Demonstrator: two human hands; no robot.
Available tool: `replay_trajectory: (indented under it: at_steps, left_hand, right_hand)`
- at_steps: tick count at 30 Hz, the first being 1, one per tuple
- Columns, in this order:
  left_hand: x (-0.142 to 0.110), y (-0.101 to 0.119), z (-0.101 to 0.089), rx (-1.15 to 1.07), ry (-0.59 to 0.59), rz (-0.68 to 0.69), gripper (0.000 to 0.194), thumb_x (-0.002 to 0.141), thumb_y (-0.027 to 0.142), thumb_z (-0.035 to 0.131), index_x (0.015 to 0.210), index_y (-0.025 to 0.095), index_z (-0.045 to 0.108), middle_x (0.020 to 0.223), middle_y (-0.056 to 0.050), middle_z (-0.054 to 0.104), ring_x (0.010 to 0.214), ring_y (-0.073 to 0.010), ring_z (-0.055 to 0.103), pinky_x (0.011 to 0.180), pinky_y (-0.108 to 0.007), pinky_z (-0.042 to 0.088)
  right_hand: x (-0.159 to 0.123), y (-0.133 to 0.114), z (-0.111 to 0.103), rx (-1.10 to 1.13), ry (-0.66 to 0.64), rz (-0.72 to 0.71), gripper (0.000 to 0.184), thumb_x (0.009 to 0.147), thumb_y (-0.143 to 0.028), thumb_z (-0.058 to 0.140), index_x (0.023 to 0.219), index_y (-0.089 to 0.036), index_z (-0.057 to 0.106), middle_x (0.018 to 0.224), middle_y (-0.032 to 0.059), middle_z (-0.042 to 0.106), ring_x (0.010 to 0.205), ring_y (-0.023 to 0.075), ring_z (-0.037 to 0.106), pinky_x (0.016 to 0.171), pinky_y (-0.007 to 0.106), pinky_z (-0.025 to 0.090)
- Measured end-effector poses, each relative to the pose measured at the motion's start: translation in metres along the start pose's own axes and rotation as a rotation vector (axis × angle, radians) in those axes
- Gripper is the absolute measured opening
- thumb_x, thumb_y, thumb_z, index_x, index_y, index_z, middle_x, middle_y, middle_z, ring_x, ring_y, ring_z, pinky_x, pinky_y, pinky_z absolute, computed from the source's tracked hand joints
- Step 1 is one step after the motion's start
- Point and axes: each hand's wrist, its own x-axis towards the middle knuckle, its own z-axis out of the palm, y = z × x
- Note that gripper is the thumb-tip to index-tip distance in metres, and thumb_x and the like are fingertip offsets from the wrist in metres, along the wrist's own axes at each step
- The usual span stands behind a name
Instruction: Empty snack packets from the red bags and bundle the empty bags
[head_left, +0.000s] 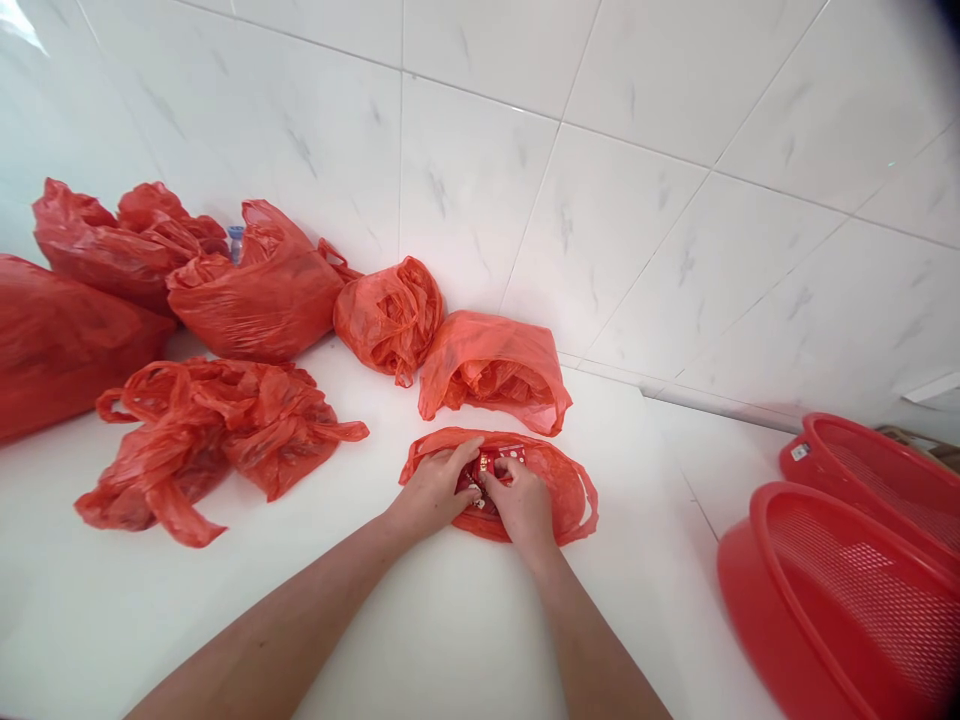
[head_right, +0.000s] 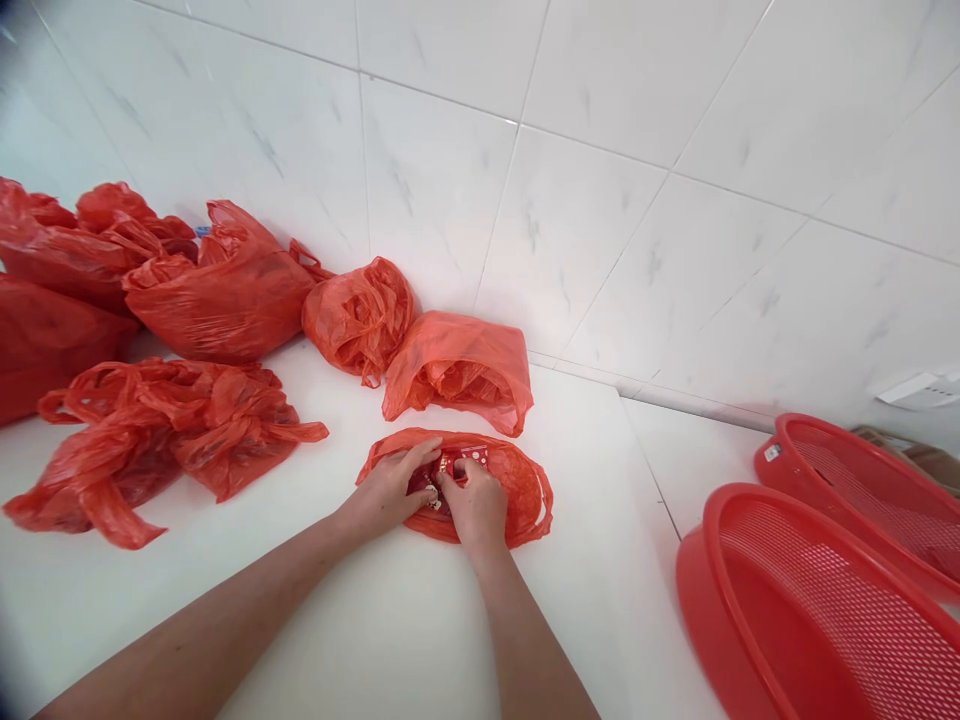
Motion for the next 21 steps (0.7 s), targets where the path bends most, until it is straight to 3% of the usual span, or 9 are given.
replay_trajectory:
  at_steps: [4, 8, 16, 21]
  left_hand:
    - [-0.0005, 0.0021, -0.0009, -0.016, -0.026, 0.009, 0.072, 0.072, 0.015, 0.060, 0.138, 0.027, 0.033, 0.121, -0.003, 0.061, 0.117, -0.0213, 0.051, 0.098, -0.036, 0.041]
    - [-0.0010, 0.0044, -0.0015, -0.032, -0.036, -0.006, 0.073, 0.072, 0.016, 0.061, 0.138, 0.029, 0.032, 0.121, -0.001, 0.062, 0.117, -0.0216, 0.051, 0.097, -0.037, 0.041]
    - [-0.0025, 0.0039, -0.0011, -0.024, 0.005, -0.026, 0.074, 0.072, 0.026, 0.066, 0.138, 0.027, 0.032, 0.133, -0.005, 0.052, 0.123, -0.0260, 0.045, 0.100, -0.042, 0.039]
    - [-0.0022, 0.0012, -0.0028, -0.041, 0.063, -0.028, 0.066, 0.080, 0.032, 0.058, 0.139, 0.024, 0.029, 0.138, -0.007, 0.045, 0.127, -0.0249, 0.041, 0.102, -0.042, 0.038]
  right_hand:
    - [0.0020, 0.0064, 0.0031, 0.013, -0.013, 0.036, 0.025, 0.080, -0.047, 0.051, 0.076, -0.025, 0.063, 0.064, -0.0021, 0.065, 0.058, 0.0162, 0.059, 0.053, 0.026, 0.040]
    - [0.0045, 0.0099, 0.0036, 0.051, -0.008, 0.021, 0.023, 0.079, -0.043, 0.053, 0.073, -0.023, 0.063, 0.067, 0.0000, 0.066, 0.058, 0.0164, 0.059, 0.052, 0.026, 0.040]
    - [0.0008, 0.0062, 0.0027, 0.166, 0.024, 0.008, 0.021, 0.079, -0.041, 0.052, 0.075, -0.023, 0.062, 0.074, 0.0003, 0.068, 0.064, 0.0170, 0.062, 0.057, 0.028, 0.046]
    - [-0.0018, 0.0049, -0.0012, 0.316, 0.078, 0.033, 0.022, 0.075, -0.042, 0.058, 0.079, -0.021, 0.064, 0.077, 0.0010, 0.068, 0.069, 0.0178, 0.063, 0.063, 0.028, 0.048]
